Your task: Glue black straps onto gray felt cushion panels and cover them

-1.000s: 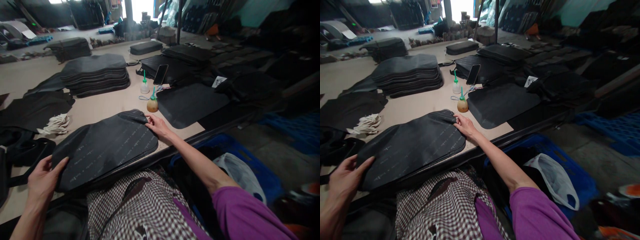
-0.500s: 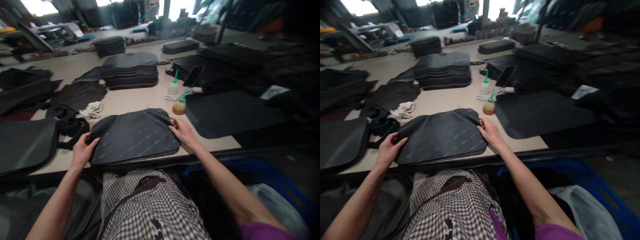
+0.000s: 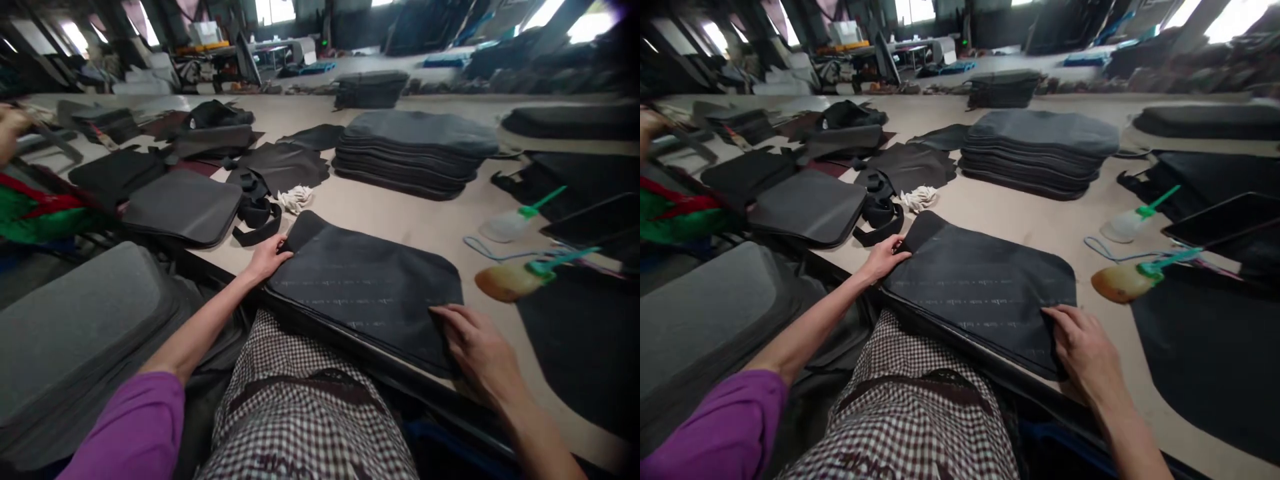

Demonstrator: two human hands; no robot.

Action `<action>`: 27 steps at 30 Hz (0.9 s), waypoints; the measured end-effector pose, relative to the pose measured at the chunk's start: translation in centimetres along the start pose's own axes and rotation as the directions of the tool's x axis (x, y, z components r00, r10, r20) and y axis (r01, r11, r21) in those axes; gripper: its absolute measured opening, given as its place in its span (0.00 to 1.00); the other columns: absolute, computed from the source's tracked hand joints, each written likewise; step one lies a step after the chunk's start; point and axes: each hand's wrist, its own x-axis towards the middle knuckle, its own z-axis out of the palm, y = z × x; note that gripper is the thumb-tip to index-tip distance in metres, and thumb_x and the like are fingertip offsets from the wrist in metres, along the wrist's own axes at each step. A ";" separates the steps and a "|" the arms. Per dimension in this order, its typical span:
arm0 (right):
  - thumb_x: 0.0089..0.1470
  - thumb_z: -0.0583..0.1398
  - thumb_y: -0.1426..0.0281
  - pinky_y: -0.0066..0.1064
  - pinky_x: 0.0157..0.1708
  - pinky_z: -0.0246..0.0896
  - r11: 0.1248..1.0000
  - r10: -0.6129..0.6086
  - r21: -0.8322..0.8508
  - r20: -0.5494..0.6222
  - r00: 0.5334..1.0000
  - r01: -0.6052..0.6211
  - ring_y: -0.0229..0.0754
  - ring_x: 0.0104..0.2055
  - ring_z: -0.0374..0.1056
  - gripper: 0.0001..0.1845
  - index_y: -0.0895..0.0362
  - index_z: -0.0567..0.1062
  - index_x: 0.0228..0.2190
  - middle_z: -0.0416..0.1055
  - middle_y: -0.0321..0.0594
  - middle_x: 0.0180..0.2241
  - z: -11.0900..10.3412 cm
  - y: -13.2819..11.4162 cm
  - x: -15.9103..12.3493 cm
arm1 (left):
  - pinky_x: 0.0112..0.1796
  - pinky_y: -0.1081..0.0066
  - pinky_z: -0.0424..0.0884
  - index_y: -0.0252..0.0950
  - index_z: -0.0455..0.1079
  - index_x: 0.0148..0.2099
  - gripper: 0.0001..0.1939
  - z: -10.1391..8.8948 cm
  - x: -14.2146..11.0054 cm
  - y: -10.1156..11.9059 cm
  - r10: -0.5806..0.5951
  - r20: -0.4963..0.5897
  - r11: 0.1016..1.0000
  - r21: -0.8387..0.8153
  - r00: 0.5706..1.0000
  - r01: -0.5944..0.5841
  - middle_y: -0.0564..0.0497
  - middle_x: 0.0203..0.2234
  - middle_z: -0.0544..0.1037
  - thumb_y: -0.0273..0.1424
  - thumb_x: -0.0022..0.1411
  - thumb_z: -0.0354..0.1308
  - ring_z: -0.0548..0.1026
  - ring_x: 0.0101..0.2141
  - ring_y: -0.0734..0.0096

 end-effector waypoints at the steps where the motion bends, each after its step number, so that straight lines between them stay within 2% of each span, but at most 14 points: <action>1: 0.67 0.48 0.60 0.45 0.46 0.70 1.000 0.002 -0.002 -0.001 1.000 -0.002 0.55 0.49 0.70 0.21 0.52 0.77 0.47 0.75 0.46 0.48 0.0 0.0 0.0 | 0.46 0.65 0.72 0.39 0.72 0.55 0.21 0.0 0.0 -0.1 0.004 0.002 1.000 0.011 1.000 -0.004 0.48 0.43 0.80 0.33 0.60 0.67 0.77 0.42 0.63; 10: 0.65 0.49 0.60 0.49 0.46 0.71 1.000 0.016 -0.024 0.023 1.000 -0.016 0.58 0.49 0.71 0.18 0.45 0.75 0.47 0.75 0.44 0.50 -0.1 0.1 0.1 | 0.44 0.64 0.71 0.38 0.73 0.54 0.22 0.3 -0.1 -0.7 0.010 -0.017 1.000 0.024 1.000 -0.010 0.49 0.40 0.78 0.32 0.58 0.69 0.76 0.42 0.61; 18: 0.64 0.48 0.58 0.48 0.47 0.71 0.997 0.072 0.011 0.044 0.996 -0.072 0.56 0.49 0.72 0.21 0.48 0.77 0.47 0.75 0.44 0.49 -0.6 -0.6 0.5 | 0.42 0.66 0.71 0.37 0.72 0.55 0.22 -0.2 -0.8 -0.3 0.019 -0.025 1.000 0.006 1.000 -0.018 0.49 0.38 0.77 0.31 0.59 0.68 0.75 0.39 0.64; 27: 0.64 0.48 0.59 0.47 0.44 0.71 0.997 0.081 -0.002 0.045 0.996 -0.081 0.55 0.50 0.71 0.22 0.49 0.77 0.47 0.75 0.44 0.50 -0.6 -0.7 0.4 | 0.42 0.64 0.72 0.39 0.73 0.54 0.21 0.4 -1.2 -0.9 0.043 -0.045 0.999 0.017 0.998 -0.043 0.48 0.39 0.77 0.33 0.59 0.68 0.75 0.40 0.62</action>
